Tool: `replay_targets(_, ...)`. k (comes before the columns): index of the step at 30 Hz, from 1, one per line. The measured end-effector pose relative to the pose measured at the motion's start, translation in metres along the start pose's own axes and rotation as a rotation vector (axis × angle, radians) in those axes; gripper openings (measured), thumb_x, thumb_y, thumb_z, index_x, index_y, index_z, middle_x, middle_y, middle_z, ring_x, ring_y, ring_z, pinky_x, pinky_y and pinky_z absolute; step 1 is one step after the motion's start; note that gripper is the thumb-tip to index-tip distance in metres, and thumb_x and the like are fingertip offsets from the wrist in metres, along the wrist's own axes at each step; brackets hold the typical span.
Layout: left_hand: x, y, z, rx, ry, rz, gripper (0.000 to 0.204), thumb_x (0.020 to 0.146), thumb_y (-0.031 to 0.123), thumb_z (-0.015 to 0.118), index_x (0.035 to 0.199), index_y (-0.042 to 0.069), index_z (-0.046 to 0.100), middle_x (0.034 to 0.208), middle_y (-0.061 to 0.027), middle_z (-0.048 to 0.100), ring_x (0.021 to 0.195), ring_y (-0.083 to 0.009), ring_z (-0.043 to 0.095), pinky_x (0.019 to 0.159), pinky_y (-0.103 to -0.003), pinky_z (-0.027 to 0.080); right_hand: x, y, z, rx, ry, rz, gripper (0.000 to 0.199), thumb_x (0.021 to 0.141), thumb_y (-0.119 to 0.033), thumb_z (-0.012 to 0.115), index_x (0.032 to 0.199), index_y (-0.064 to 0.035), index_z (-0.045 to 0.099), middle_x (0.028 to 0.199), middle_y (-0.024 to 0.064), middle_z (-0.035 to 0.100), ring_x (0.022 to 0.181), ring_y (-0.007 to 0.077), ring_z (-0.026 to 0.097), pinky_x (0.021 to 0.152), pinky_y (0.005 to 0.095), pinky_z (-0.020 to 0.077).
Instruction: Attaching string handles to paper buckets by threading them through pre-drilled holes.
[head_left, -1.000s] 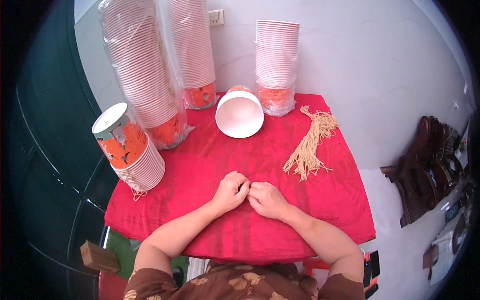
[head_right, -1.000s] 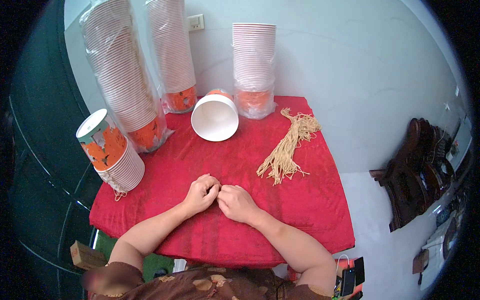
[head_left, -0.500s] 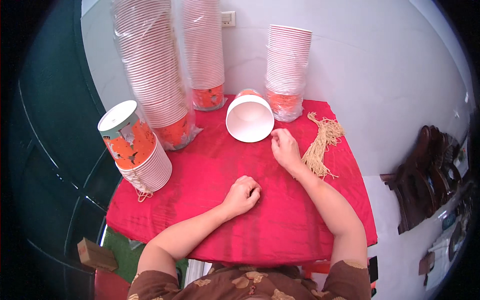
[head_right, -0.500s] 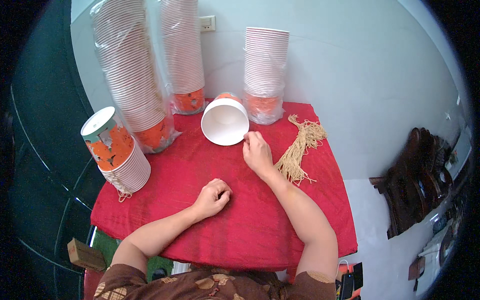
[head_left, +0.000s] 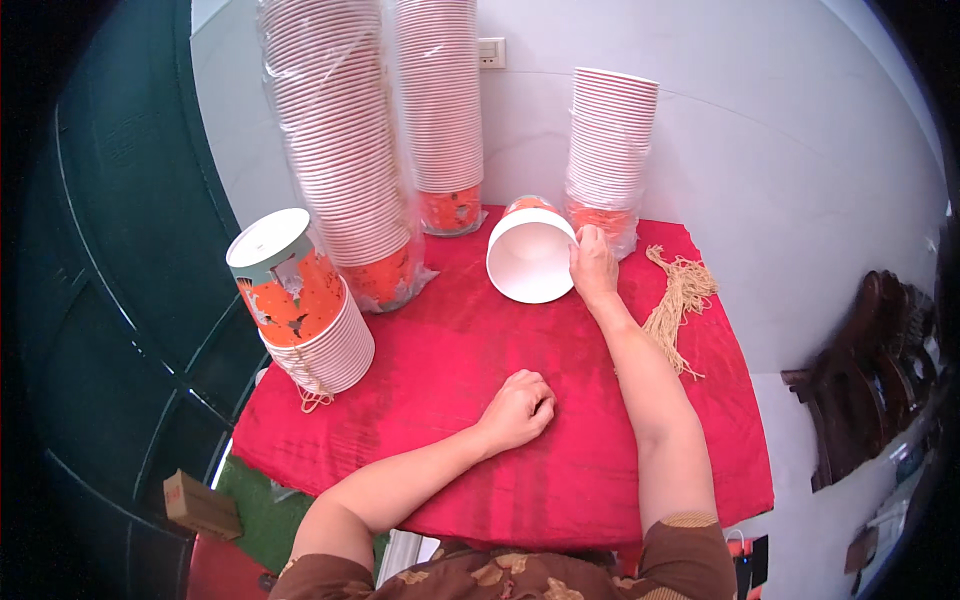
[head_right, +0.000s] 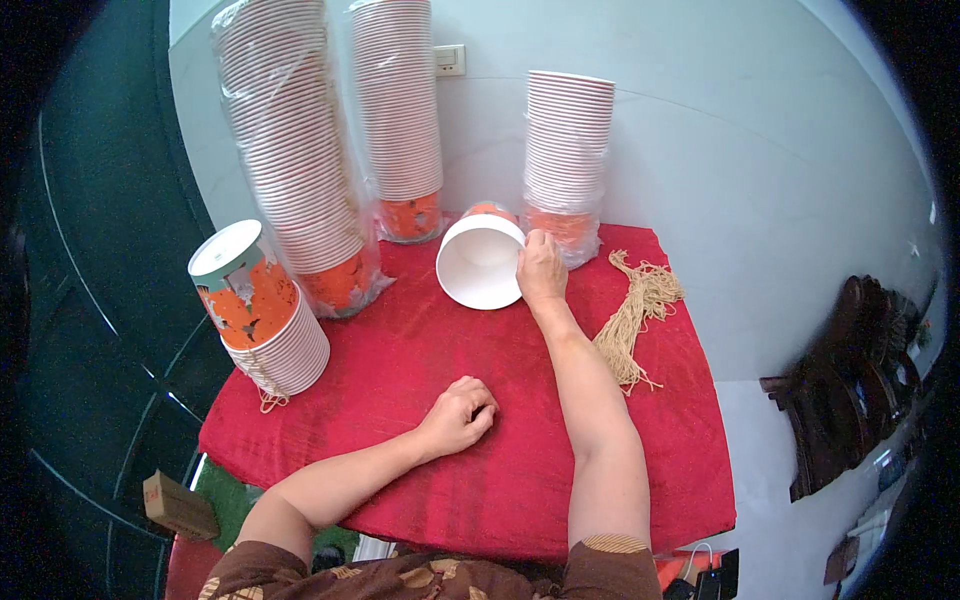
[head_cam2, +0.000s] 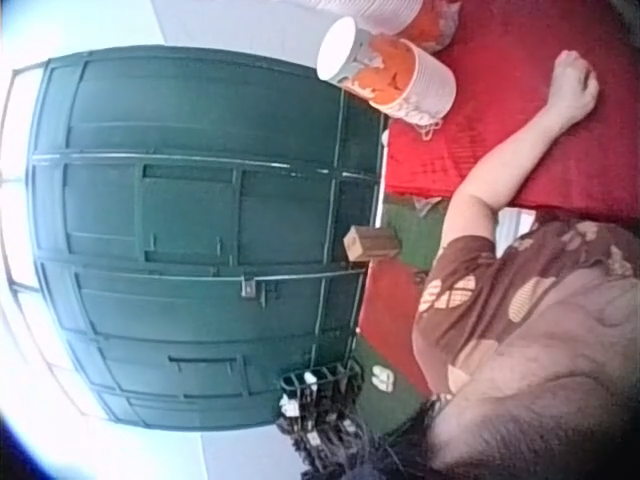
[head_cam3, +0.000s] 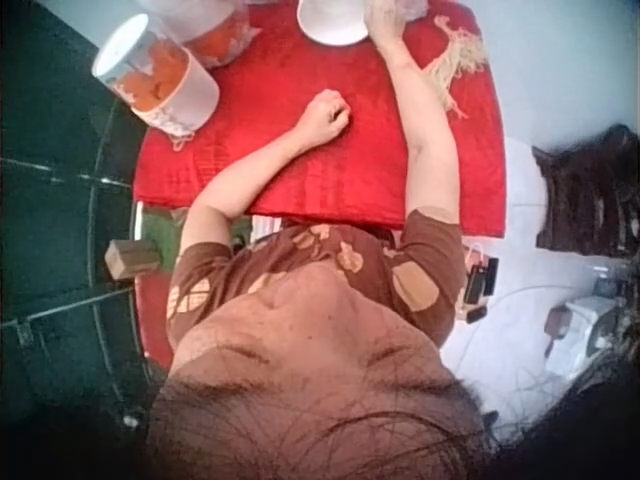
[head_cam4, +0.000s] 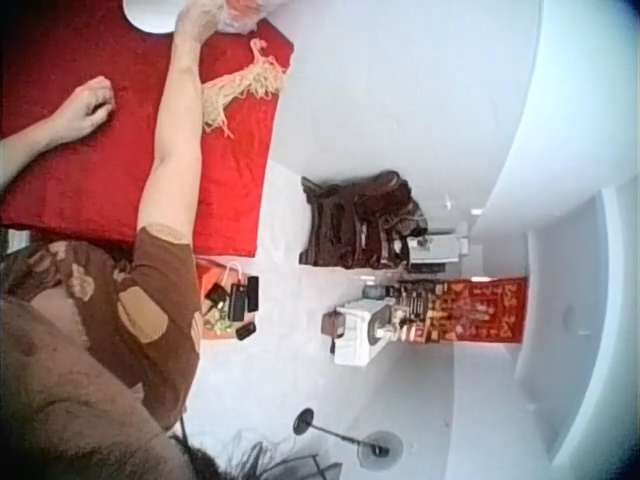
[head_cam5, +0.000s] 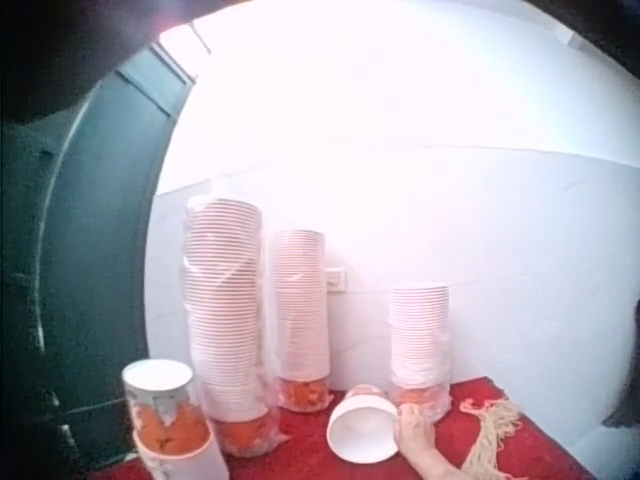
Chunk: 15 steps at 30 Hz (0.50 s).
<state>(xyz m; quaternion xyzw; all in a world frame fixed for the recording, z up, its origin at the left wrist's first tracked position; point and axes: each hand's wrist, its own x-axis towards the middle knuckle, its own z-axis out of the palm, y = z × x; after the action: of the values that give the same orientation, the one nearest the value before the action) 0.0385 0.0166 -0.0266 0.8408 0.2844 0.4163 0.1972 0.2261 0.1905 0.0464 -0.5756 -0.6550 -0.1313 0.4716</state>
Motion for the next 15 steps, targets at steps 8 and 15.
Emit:
replay_targets(8,0.001,0.001,-0.002,0.055,-0.027,0.022,0.008,0.079,0.006,0.06,0.077,-0.002,0.063,0.079,-0.0148,0.059,0.081,-0.0317,0.056,0.081,-0.041,0.045,0.003,0.009,0.005,-0.054,0.038,-0.109,0.013,0.082,-0.001,0.058,0.092,-0.002,0.05,0.092,0.0202,0.06,0.09,0.0398,0.061,0.077,0.0498,0.0501)
replay_targets(15,0.0,-0.001,0.0,0.035,-0.021,0.019,0.008,0.078,0.006,0.061,0.076,-0.001,0.063,0.078,-0.0146,0.058,0.08,-0.0315,0.056,0.08,-0.041,0.046,0.002,-0.003,0.003,-0.017,0.024,-0.141,0.015,0.078,0.002,0.058,0.09,-0.0022,0.052,0.092,0.019,0.062,0.089,0.0393,0.062,0.077,0.0493,0.0503)
